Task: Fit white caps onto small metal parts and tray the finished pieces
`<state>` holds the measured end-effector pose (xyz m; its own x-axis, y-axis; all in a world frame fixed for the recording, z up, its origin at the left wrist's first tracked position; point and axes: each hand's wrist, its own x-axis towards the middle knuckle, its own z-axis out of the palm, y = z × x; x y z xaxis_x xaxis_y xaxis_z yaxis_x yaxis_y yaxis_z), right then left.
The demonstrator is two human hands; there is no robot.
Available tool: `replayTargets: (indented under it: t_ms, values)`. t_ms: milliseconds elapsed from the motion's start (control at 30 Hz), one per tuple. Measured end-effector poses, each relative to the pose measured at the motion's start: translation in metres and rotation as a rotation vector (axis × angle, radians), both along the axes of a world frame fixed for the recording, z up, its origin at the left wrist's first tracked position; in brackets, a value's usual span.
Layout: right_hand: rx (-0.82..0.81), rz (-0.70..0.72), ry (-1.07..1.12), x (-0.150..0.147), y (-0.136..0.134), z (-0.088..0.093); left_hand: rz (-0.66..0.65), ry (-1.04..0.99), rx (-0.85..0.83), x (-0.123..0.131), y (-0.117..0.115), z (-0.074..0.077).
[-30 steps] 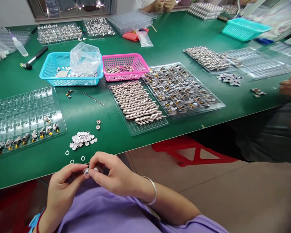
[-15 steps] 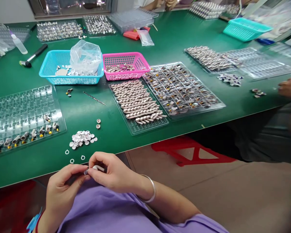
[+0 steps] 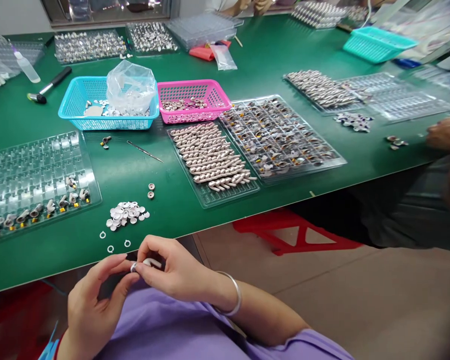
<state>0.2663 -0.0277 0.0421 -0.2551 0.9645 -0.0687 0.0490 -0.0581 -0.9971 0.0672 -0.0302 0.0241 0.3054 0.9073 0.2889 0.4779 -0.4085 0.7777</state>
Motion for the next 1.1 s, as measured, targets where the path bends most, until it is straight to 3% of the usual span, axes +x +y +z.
replayTargets:
  t_ms: [233,433,633,900,1100]
  values:
    - [0.032,-0.008,0.019,-0.001,-0.003,0.003,-0.007,0.004,0.117,-0.004,-0.004,0.002]
    - [0.041,-0.002,0.062,-0.001,-0.007,0.004,-0.070,0.018,0.108,-0.004,-0.005,0.005]
    - [0.023,-0.022,0.209,0.001,-0.008,0.005,-0.056,0.046,0.162,0.000,-0.002,0.012]
    - [-0.076,0.033,0.313,0.007,-0.006,-0.005,-0.239,0.166,0.258,0.011,0.011,0.039]
    - [-0.112,-0.007,0.320,0.003,-0.010,-0.006,-0.314,0.164,0.321,0.008,0.007,0.039]
